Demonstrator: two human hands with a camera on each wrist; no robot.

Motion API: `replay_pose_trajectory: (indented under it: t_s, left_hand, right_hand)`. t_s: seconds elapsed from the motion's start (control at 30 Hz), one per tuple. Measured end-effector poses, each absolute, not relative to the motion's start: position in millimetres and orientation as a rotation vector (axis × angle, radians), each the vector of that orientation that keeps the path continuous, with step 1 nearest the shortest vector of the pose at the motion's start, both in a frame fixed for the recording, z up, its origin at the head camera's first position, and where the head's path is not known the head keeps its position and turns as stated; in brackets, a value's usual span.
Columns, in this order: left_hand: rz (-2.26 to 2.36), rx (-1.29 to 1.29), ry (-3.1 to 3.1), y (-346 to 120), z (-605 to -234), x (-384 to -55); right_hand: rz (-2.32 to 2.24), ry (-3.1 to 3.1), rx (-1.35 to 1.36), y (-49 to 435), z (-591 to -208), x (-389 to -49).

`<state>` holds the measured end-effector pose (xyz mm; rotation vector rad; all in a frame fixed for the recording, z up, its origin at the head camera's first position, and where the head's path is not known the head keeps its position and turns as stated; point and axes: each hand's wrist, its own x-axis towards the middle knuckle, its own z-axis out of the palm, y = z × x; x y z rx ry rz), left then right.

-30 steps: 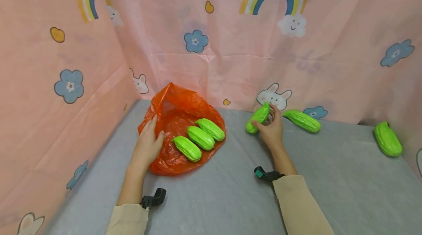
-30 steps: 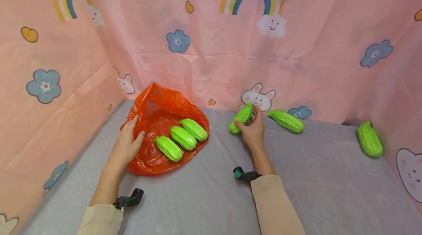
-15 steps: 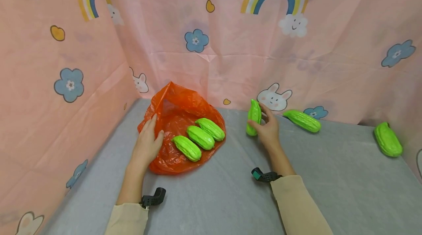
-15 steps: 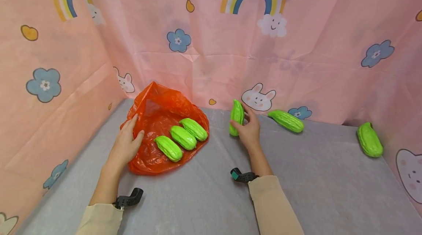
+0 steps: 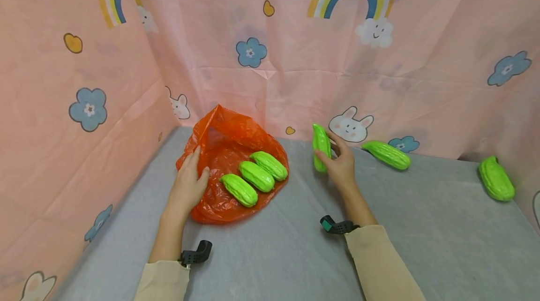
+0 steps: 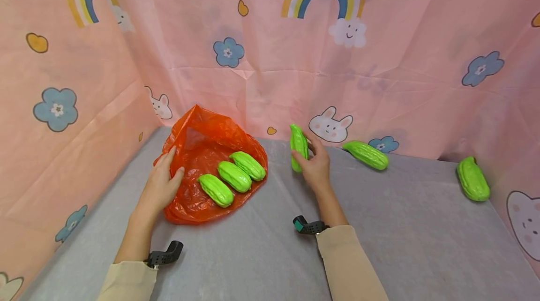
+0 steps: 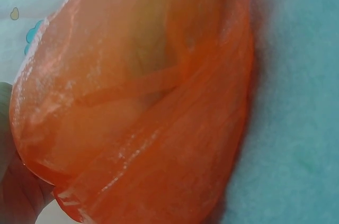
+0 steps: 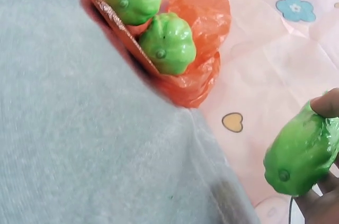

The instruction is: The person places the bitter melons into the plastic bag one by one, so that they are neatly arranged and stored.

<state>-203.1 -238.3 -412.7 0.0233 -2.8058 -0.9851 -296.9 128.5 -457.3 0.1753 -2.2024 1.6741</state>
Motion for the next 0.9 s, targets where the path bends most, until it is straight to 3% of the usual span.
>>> replay_pose_trajectory:
  t_s: [0.9]
  left_hand:
    - [-1.003,0.055,-2.829,-238.6,-409.7,-201.6]
  right_hand:
    - [1.663,-2.269,0.416,100.2,-445.4,-285.2]
